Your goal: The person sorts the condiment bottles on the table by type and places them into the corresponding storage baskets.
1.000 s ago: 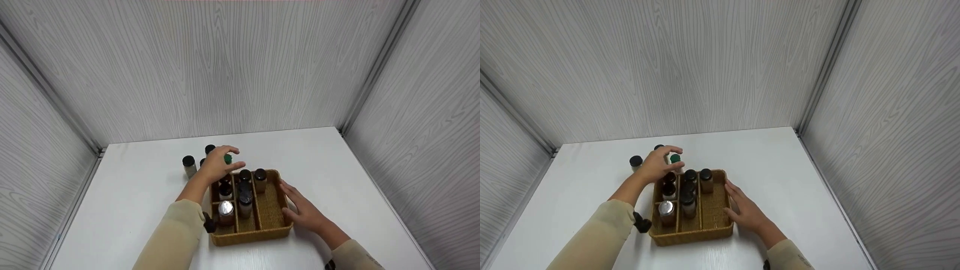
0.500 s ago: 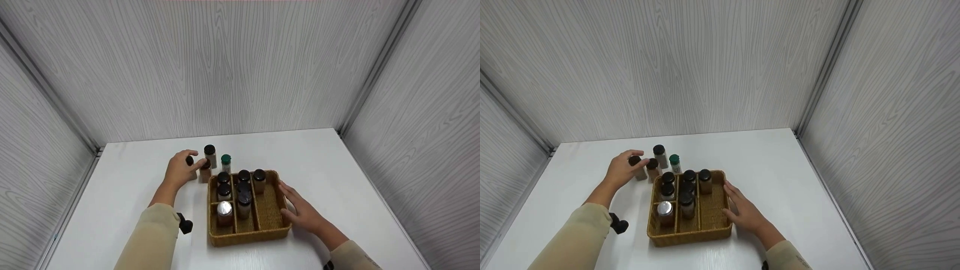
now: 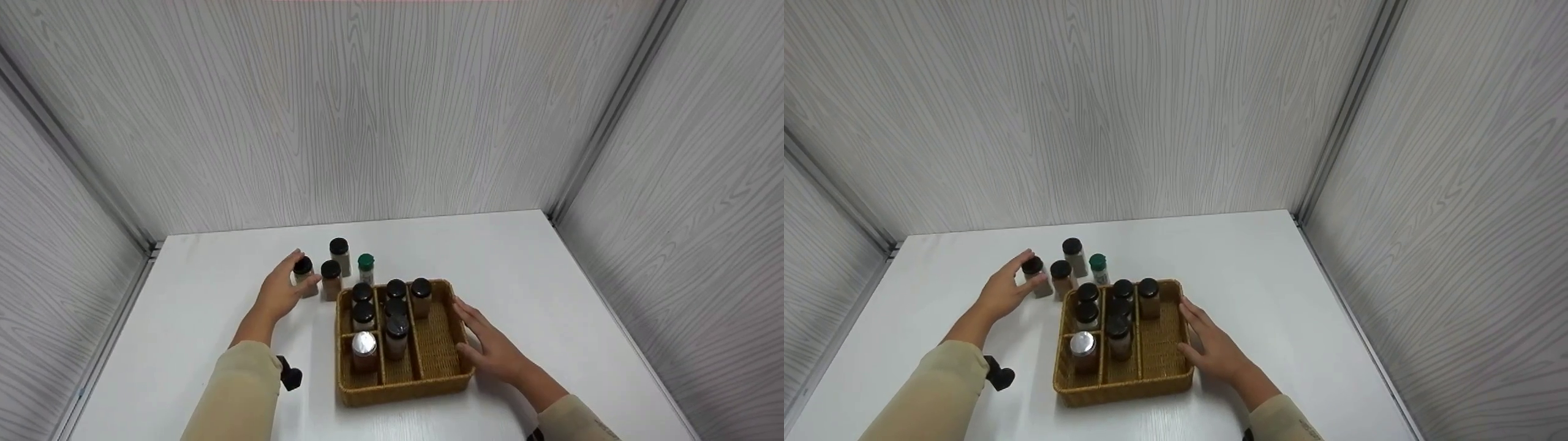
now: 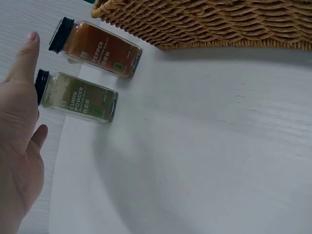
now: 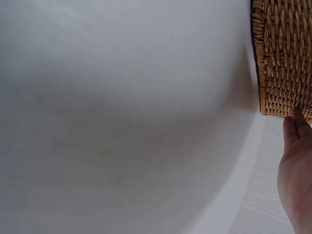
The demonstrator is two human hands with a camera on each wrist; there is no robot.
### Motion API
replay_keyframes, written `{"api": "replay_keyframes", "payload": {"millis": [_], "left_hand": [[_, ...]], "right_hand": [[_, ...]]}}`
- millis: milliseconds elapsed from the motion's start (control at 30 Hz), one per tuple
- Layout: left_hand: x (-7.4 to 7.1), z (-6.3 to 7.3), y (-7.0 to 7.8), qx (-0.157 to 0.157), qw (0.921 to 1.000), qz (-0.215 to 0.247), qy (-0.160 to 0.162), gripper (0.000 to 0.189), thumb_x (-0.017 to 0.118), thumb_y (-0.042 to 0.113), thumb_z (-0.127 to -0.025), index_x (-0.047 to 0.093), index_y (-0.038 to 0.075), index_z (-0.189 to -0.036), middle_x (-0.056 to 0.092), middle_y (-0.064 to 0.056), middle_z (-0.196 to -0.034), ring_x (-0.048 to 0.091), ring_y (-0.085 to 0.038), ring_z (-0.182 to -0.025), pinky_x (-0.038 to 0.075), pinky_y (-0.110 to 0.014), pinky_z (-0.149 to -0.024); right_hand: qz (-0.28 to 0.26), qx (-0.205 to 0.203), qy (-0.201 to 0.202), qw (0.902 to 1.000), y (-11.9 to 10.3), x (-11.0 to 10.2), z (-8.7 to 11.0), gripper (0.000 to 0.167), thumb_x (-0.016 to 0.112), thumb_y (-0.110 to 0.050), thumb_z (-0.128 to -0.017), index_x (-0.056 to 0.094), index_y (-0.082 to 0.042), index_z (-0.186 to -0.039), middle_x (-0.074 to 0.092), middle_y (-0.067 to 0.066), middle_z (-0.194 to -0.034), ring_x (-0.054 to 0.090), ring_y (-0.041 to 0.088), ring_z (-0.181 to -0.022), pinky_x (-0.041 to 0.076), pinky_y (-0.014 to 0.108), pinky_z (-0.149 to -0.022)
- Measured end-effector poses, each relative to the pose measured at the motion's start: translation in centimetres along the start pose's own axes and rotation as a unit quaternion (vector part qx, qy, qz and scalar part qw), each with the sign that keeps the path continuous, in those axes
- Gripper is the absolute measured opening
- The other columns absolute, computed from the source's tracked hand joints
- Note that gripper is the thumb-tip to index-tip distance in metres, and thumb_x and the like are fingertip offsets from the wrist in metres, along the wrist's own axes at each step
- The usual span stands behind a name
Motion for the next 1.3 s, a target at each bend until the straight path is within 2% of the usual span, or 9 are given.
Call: {"api": "replay_keyframes", "payload": {"millis": [133, 267, 400, 600, 767, 967, 1300], "left_hand": [[-0.3, -0.2, -0.1, -0.007, 0.9997, -0.022, 0.010, 0.071, 0.065, 0.032, -0.111, 0.034, 0.004, -0.169, 0.033, -0.024, -0.176, 0.030, -0.045, -0.164, 0.027, -0.059, -0.137], [-0.6, -0.4, 0.1, -0.013, 0.9991, -0.029, 0.026, 0.065, 0.071, 0.028, -0.107, 0.045, 0.002, -0.161, 0.050, -0.028, -0.164, 0.045, -0.047, -0.155, 0.039, -0.060, -0.130], [-0.6, -0.5, 0.3, -0.026, 0.9988, -0.027, 0.031, 0.061, 0.074, 0.026, -0.105, 0.049, 0.001, -0.154, 0.056, -0.030, -0.157, 0.053, -0.046, -0.149, 0.046, -0.060, -0.124], [-0.5, -0.2, 0.0, -0.047, 0.9982, -0.008, 0.035, 0.058, 0.073, 0.025, -0.105, 0.048, 0.004, -0.154, 0.054, -0.028, -0.161, 0.054, -0.046, -0.149, 0.047, -0.059, -0.123], [-0.5, 0.0, -0.2, -0.044, 0.9979, 0.020, 0.043, 0.057, 0.076, 0.022, -0.104, 0.051, 0.004, -0.152, 0.057, -0.028, -0.158, 0.057, -0.047, -0.147, 0.049, -0.058, -0.122], [-0.2, 0.5, -0.5, -0.039, 0.9974, 0.026, 0.054, 0.059, 0.079, 0.024, -0.101, 0.056, 0.005, -0.152, 0.061, -0.025, -0.155, 0.060, -0.046, -0.144, 0.050, -0.058, -0.121], [-0.6, 1.2, -0.5, -0.041, 0.9983, 0.030, 0.028, 0.063, 0.082, 0.032, -0.099, 0.060, 0.006, -0.152, 0.065, -0.023, -0.151, 0.061, -0.044, -0.142, 0.051, -0.058, -0.119]], "right_hand": [[-0.003, -0.002, 0.000, 1.0000, -0.1, 0.0, 0.0, 0.081, 0.069, -0.019, -0.106, 0.026, -0.017, -0.174, 0.023, 0.000, -0.183, 0.028, 0.030, -0.167, 0.036, 0.061, -0.130], [0.001, -0.004, 0.006, 1.0000, -0.1, 0.0, 0.0, 0.081, 0.070, -0.018, -0.105, 0.027, -0.016, -0.174, 0.025, 0.001, -0.183, 0.029, 0.031, -0.166, 0.036, 0.057, -0.130], [0.003, -0.002, 0.006, 1.0000, -0.2, 0.0, 0.0, 0.081, 0.070, -0.018, -0.105, 0.027, -0.016, -0.174, 0.025, 0.001, -0.183, 0.029, 0.031, -0.166, 0.035, 0.056, -0.131], [-0.007, 0.000, 0.001, 1.0000, -0.2, 0.1, 0.0, 0.080, 0.070, -0.019, -0.106, 0.027, -0.016, -0.174, 0.023, -0.001, -0.183, 0.028, 0.030, -0.167, 0.034, 0.059, -0.131], [-0.018, 0.008, -0.007, 0.9998, -0.3, 0.1, 0.0, 0.080, 0.068, -0.020, -0.107, 0.025, -0.018, -0.174, 0.021, -0.003, -0.184, 0.025, 0.027, -0.168, 0.036, 0.061, -0.131], [-0.020, 0.008, -0.004, 0.9998, -0.3, 0.1, 0.0, 0.080, 0.068, -0.020, -0.107, 0.026, -0.017, -0.174, 0.021, -0.003, -0.184, 0.025, 0.026, -0.169, 0.036, 0.061, -0.130], [-0.007, -0.013, 0.010, 0.9998, -0.1, 0.2, 0.0, 0.080, 0.069, -0.019, -0.105, 0.027, -0.015, -0.173, 0.024, -0.001, -0.183, 0.028, 0.029, -0.167, 0.038, 0.060, -0.129]]}}
Point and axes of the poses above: each hand's wrist, its own z-axis away from the middle knuckle, its own x-axis out of the palm, y = z × x, the point moved 1 cm from there along -z, towards the middle knuckle
